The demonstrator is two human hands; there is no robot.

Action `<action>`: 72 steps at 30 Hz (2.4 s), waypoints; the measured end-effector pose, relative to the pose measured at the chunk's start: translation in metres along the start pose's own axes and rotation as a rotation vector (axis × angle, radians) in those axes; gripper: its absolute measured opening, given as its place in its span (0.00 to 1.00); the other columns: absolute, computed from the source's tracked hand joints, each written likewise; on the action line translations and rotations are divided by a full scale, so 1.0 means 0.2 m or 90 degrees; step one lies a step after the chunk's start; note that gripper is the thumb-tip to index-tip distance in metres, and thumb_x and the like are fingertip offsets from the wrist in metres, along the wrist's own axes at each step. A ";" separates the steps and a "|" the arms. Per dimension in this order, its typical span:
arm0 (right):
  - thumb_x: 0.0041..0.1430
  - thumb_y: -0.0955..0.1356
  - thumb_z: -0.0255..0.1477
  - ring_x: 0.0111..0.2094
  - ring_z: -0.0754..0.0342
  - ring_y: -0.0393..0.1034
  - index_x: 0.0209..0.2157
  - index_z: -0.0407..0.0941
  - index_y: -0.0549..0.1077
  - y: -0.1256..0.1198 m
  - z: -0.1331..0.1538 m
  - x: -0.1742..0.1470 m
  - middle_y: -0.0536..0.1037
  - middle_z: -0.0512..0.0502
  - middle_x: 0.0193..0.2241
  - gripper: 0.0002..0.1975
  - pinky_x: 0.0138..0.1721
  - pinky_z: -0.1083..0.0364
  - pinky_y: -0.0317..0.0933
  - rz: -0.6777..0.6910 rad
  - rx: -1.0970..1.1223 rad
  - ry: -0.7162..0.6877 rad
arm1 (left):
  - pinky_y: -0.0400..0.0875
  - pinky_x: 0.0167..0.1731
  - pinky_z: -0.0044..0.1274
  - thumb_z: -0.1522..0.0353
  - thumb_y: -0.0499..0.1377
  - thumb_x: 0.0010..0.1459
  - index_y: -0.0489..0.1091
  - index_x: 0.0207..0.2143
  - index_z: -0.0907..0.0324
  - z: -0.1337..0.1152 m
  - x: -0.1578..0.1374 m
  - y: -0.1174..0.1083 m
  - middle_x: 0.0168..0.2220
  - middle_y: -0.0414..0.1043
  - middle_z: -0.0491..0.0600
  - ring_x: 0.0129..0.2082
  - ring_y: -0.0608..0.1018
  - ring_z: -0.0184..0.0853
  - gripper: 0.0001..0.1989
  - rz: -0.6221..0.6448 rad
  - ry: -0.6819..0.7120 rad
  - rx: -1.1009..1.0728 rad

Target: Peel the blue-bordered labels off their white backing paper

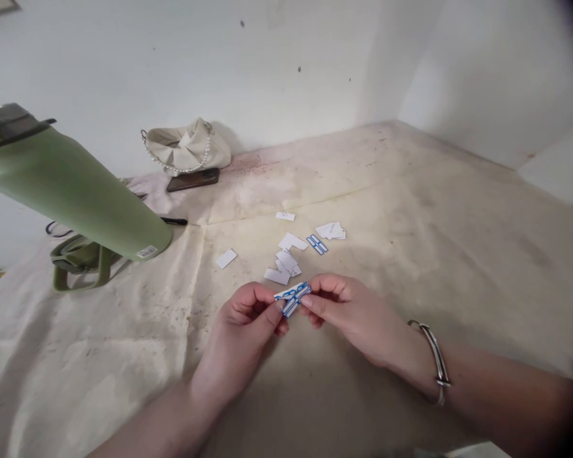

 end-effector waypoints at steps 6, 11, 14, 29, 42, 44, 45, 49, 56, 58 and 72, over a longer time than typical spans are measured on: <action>0.56 0.65 0.29 0.24 0.60 0.62 0.27 0.43 0.69 0.02 -0.02 0.00 0.70 0.53 0.23 0.06 0.28 0.59 0.58 0.002 0.130 0.016 | 0.64 0.30 0.22 0.68 0.61 0.53 0.68 0.27 0.59 0.01 -0.01 0.02 0.23 0.72 0.44 0.25 0.72 0.29 0.05 -0.003 0.013 -0.037; 0.56 0.66 0.31 0.26 0.60 0.63 0.28 0.43 0.72 0.04 -0.03 0.00 0.72 0.51 0.25 0.06 0.29 0.58 0.58 0.004 0.233 0.000 | 0.64 0.30 0.22 0.69 0.61 0.52 0.68 0.27 0.59 0.01 -0.01 0.03 0.22 0.72 0.44 0.24 0.72 0.29 0.04 -0.014 0.015 -0.071; 0.55 0.67 0.33 0.27 0.59 0.64 0.29 0.44 0.75 0.04 -0.04 0.00 0.73 0.51 0.25 0.08 0.30 0.58 0.58 -0.002 0.274 0.012 | 0.65 0.32 0.24 0.69 0.60 0.53 0.68 0.28 0.59 0.02 -0.01 0.02 0.22 0.71 0.45 0.25 0.72 0.29 0.04 -0.005 0.026 -0.075; 0.54 0.69 0.33 0.26 0.61 0.62 0.29 0.44 0.77 0.05 -0.06 0.01 0.72 0.51 0.24 0.07 0.30 0.59 0.57 -0.009 0.333 0.023 | 0.66 0.34 0.27 0.71 0.60 0.54 0.69 0.29 0.59 0.05 0.00 0.02 0.23 0.72 0.46 0.27 0.73 0.32 0.02 -0.002 0.056 -0.116; 0.52 0.70 0.33 0.25 0.60 0.61 0.28 0.44 0.76 0.07 -0.08 0.01 0.71 0.52 0.23 0.06 0.31 0.58 0.55 -0.035 0.420 0.010 | 0.66 0.35 0.28 0.71 0.58 0.56 0.68 0.30 0.58 0.04 0.00 0.04 0.24 0.72 0.44 0.28 0.73 0.31 0.02 0.017 0.076 -0.130; 0.52 0.70 0.33 0.25 0.60 0.61 0.26 0.44 0.75 0.08 -0.08 0.01 0.71 0.52 0.23 0.07 0.31 0.58 0.55 -0.047 0.433 0.008 | 0.65 0.35 0.27 0.71 0.58 0.57 0.68 0.30 0.58 0.05 0.01 0.04 0.24 0.72 0.44 0.28 0.72 0.30 0.02 0.027 0.070 -0.127; 0.52 0.70 0.33 0.25 0.60 0.61 0.26 0.44 0.75 0.08 -0.07 0.01 0.71 0.52 0.23 0.07 0.31 0.57 0.55 -0.053 0.437 0.009 | 0.65 0.35 0.26 0.71 0.58 0.57 0.68 0.30 0.58 0.05 0.01 0.03 0.25 0.71 0.44 0.28 0.72 0.30 0.02 0.032 0.066 -0.122; 0.51 0.71 0.33 0.25 0.60 0.61 0.26 0.44 0.75 0.08 -0.07 0.01 0.71 0.52 0.22 0.07 0.31 0.57 0.54 -0.071 0.446 0.018 | 0.65 0.35 0.24 0.69 0.57 0.57 0.68 0.32 0.58 0.05 0.00 0.04 0.26 0.71 0.44 0.28 0.71 0.28 0.02 0.043 0.060 -0.094; 0.52 0.70 0.33 0.27 0.60 0.61 0.29 0.44 0.75 0.08 -0.08 0.01 0.72 0.52 0.24 0.07 0.32 0.57 0.55 -0.074 0.432 0.023 | 0.65 0.31 0.19 0.71 0.62 0.53 0.67 0.34 0.58 -0.02 0.00 0.09 0.30 0.73 0.45 0.30 0.73 0.28 0.06 0.042 0.089 -0.038; 0.53 0.70 0.33 0.27 0.60 0.61 0.28 0.43 0.74 0.08 -0.08 0.01 0.71 0.52 0.23 0.07 0.32 0.57 0.55 -0.063 0.411 0.010 | 0.65 0.29 0.18 0.72 0.60 0.54 0.68 0.31 0.59 -0.02 0.01 0.09 0.27 0.72 0.43 0.27 0.72 0.26 0.02 0.024 0.078 -0.012; 0.56 0.66 0.35 0.28 0.58 0.62 0.32 0.44 0.70 0.08 -0.03 -0.01 0.71 0.51 0.27 0.08 0.31 0.57 0.55 -0.001 0.297 0.002 | 0.63 0.28 0.20 0.68 0.58 0.56 0.67 0.30 0.59 0.00 0.00 0.03 0.26 0.72 0.45 0.24 0.69 0.27 0.03 -0.013 0.021 0.015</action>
Point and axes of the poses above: each hand's wrist, its own x-axis towards the middle knuckle, its own y-axis out of the palm, z = x × y, the point moved 1 cm from there along x, towards the middle knuckle
